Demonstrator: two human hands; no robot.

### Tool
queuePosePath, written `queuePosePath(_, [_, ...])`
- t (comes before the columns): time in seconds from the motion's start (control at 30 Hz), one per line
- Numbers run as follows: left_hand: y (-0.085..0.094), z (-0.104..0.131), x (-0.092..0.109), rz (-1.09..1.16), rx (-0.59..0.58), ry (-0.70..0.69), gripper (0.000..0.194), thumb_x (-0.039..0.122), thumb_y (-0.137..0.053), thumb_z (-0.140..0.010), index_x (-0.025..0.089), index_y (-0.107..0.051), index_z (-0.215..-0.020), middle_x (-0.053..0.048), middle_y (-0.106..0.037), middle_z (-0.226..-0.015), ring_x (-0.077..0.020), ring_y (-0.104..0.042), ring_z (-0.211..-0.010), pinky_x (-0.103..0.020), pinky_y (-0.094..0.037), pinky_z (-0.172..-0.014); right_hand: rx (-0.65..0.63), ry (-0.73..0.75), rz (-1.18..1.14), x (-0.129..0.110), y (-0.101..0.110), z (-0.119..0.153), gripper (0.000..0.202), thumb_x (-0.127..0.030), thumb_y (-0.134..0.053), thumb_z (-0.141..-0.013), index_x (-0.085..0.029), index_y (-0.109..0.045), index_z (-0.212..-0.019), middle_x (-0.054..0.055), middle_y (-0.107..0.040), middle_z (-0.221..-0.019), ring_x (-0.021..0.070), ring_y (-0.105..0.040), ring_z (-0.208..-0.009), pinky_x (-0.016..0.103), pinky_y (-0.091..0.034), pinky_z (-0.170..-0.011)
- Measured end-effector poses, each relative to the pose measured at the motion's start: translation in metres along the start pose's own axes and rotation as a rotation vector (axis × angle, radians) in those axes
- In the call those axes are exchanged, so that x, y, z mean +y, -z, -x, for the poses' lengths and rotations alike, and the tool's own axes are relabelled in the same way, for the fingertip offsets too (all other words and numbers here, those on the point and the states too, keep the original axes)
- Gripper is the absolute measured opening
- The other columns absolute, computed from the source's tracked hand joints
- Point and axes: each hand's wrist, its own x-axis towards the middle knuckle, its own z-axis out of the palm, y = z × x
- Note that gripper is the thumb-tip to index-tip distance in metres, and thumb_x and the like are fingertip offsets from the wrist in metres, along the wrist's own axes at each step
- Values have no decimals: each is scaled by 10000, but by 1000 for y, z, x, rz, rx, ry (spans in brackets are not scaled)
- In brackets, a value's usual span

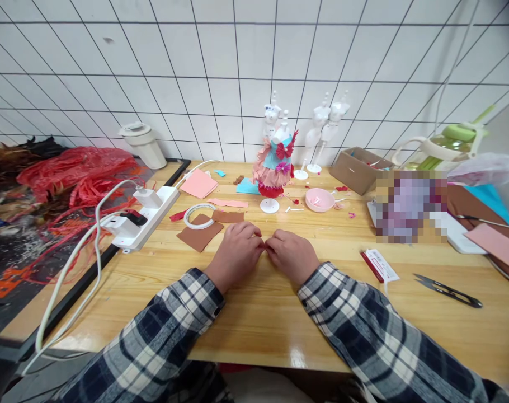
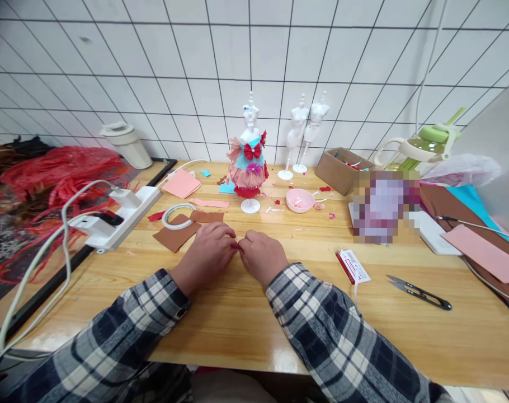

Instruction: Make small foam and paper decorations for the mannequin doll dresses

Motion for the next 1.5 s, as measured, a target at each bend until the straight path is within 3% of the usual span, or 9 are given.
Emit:
queuePosePath(0.23, [-1,-3,-7,106,-48,4,116,191,-545,-840,166,-655,-813,-65,-668,-882,-211,-575,-919,-367,-446,-853,10,-28,-99,11,8,-1,244,-330,-445,-932,-252,-669,-989,27,-645,-943,157,-591,-877,256,-402,-726])
queuePosePath(0.33, [-1,-2,-13,191,-28,95,92,190,-563,-817,171,-652,-799,-60,-679,-855,-203,-599,-862,-354,-461,-819,43,-242,-68,34,20,-2,338,-401,-494,-881,-211,-616,-1133,71,-634,-1045,199,-593,-933,288,-419,-744])
queuePosePath(0.5, [-2,-1,-23,347,42,270,102,255,-575,-798,190,-652,-814,-46,-703,-849,-200,-627,-814,-332,-477,-765,-174,-508,103,77,33,2,339,-422,-514,-809,-173,-701,-942,139,-631,-1015,307,-576,-975,383,-413,-775])
queuePosePath(0.87, [0,-2,-21,364,46,287,106,266,-595,-759,192,-671,-769,-46,-719,-824,-207,-640,-799,-331,-477,-764,-258,-481,143,81,23,0,250,-270,-487,-832,-167,-712,-866,149,-654,-961,279,-570,-944,360,-402,-733])
queuePosePath(1.0, [1,-3,-20,467,22,420,148,305,-594,-761,184,-677,-778,-46,-728,-809,-202,-655,-759,-311,-490,-706,-196,-479,138,84,19,-1,260,-242,-464,-855,-120,-693,-866,169,-646,-937,271,-570,-916,358,-399,-726])
queuePosePath(1.1, [1,-4,-20,704,13,540,177,330,-596,-762,164,-653,-784,-54,-736,-794,-182,-669,-711,-273,-505,-643,-46,-395,-135,72,17,-3,205,-249,-516,-832,-138,-687,-844,112,-646,-882,209,-562,-835,314,-397,-720])
queuePosePath(1.2, [1,-5,-19,886,13,583,163,319,-601,-755,159,-630,-772,-50,-742,-781,-170,-680,-706,-260,-521,-649,24,-350,-665,45,11,-6,214,-327,-576,-794,-153,-694,-836,40,-638,-770,133,-509,-648,258,-389,-622])
queuePosePath(1.33, [2,-5,-12,838,-7,567,138,300,-626,-723,164,-645,-733,-39,-731,-733,-160,-666,-658,-254,-521,-624,-75,-431,-1200,13,-5,-6,335,-448,-658,-705,-127,-688,-797,-6,-590,-628,88,-421,-525,226,-341,-519])
queuePosePath(1.5, [1,-4,0,773,28,514,141,318,-634,-717,179,-645,-697,-19,-710,-686,-151,-640,-608,-246,-508,-566,-25,-573,-1431,1,-17,-5,393,-506,-714,-629,-144,-650,-767,-57,-494,-511,60,-339,-423,206,-250,-408])
